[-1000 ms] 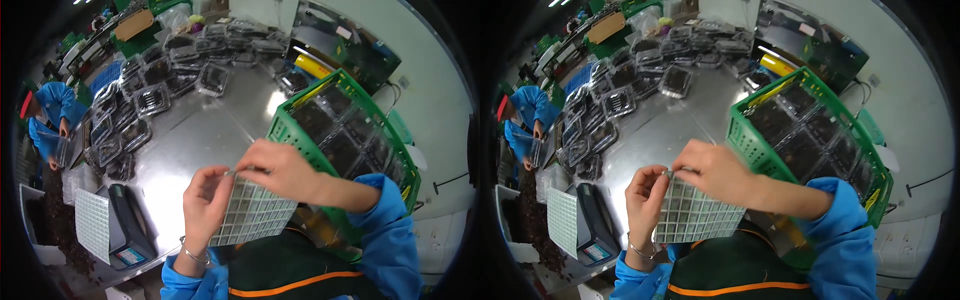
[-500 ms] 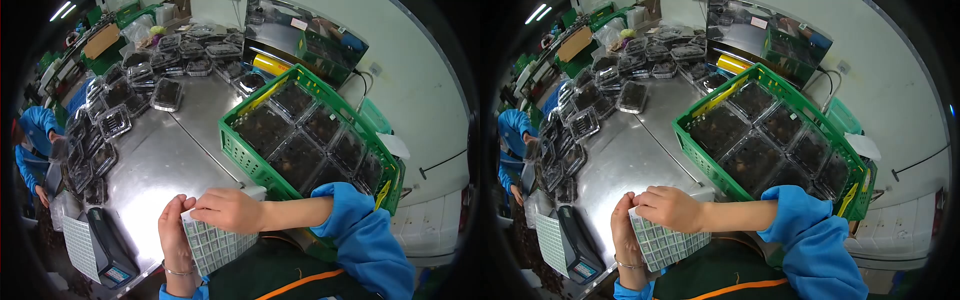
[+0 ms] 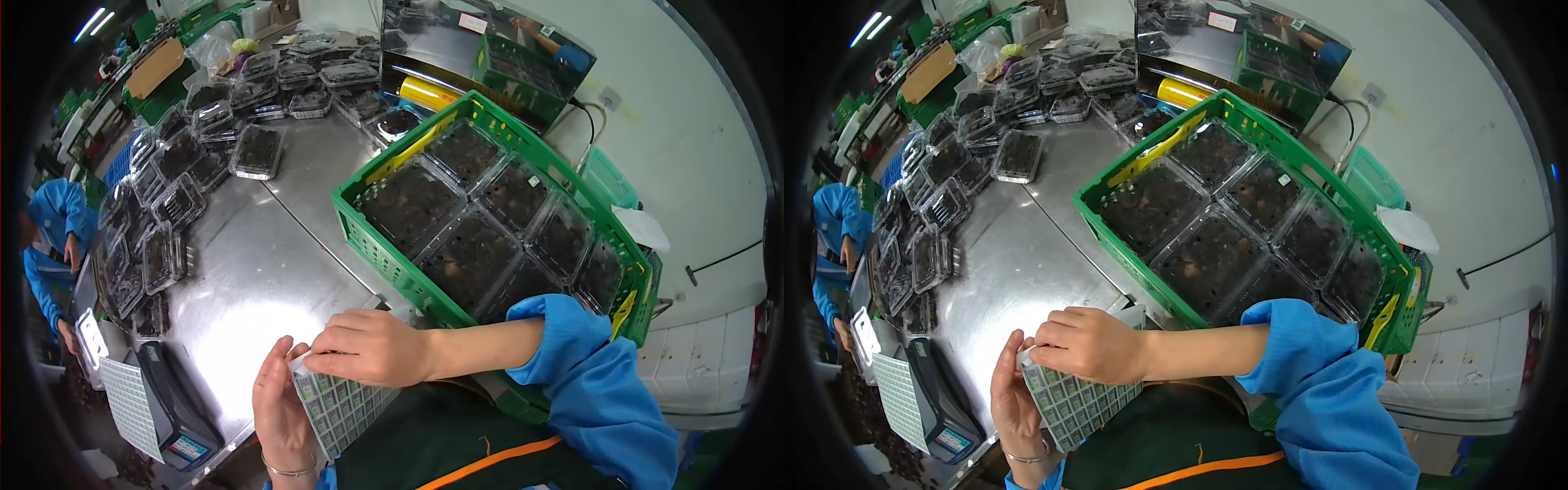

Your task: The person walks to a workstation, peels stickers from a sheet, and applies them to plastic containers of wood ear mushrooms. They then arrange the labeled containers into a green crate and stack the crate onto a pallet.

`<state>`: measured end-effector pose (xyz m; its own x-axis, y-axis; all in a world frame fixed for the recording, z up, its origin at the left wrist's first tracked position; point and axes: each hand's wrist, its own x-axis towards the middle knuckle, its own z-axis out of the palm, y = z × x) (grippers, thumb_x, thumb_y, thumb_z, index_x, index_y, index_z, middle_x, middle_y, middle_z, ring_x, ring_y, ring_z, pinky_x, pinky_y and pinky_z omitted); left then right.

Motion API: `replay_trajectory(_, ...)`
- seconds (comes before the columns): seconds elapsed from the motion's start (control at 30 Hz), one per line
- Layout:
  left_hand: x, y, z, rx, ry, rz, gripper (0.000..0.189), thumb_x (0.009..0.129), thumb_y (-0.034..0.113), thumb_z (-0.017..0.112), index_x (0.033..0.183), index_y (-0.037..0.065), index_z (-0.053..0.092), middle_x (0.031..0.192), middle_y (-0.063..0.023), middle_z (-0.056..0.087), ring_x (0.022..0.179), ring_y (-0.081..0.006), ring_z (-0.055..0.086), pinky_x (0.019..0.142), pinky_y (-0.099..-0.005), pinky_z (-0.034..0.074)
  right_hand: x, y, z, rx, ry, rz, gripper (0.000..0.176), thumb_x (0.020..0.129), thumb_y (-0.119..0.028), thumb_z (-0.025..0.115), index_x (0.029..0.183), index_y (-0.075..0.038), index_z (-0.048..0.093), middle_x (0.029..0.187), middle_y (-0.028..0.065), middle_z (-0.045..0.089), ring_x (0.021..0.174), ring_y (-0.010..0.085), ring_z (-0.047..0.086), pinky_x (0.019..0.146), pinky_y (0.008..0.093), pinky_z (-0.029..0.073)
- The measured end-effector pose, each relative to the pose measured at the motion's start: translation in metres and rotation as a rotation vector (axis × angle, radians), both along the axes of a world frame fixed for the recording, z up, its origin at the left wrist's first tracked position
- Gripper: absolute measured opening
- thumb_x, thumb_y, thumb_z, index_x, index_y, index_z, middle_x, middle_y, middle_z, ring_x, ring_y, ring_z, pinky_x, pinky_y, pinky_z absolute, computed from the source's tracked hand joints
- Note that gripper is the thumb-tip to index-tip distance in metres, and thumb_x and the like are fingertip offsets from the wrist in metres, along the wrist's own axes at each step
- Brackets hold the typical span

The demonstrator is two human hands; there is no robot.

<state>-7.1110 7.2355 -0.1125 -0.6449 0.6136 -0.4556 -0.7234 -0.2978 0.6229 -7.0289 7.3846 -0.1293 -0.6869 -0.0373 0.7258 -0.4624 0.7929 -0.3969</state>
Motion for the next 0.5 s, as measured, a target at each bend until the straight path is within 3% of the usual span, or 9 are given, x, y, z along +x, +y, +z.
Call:
replay_trajectory(0.37, -0.001, 0.020, 0.006, -0.101, -0.024, 0.213, 0.024, 0.083, 0.006, 0.057, 0.106, 0.002, 0.049, 0.090, -0.0064, 0.059, 0.080, -0.0163, 0.059, 0.070, -0.0296, 0.054, 0.003, -0.001, 0.014, -0.063, 0.064, 0.020, 0.019, 0.070, -0.007, 0.060, 0.089, -0.004, 0.061, 0.084, 0.0024, 0.055, 0.072, 0.0160, 0.055, 0.060, 0.0273, 0.047)
replay_trajectory(0.5, -0.002, 0.028, 0.018, -0.105, -0.046, 0.290, 0.022, 0.084, 0.006, 0.056, 0.105, 0.003, 0.049, 0.093, -0.0069, 0.058, 0.085, -0.0168, 0.059, 0.071, -0.0286, 0.054, 0.009, 0.016, 0.038, -0.651, -0.177, -0.021, 0.018, 0.075, -0.004, 0.064, 0.092, -0.003, 0.061, 0.082, 0.0051, 0.058, 0.072, 0.0155, 0.057, 0.063, 0.0236, 0.047)
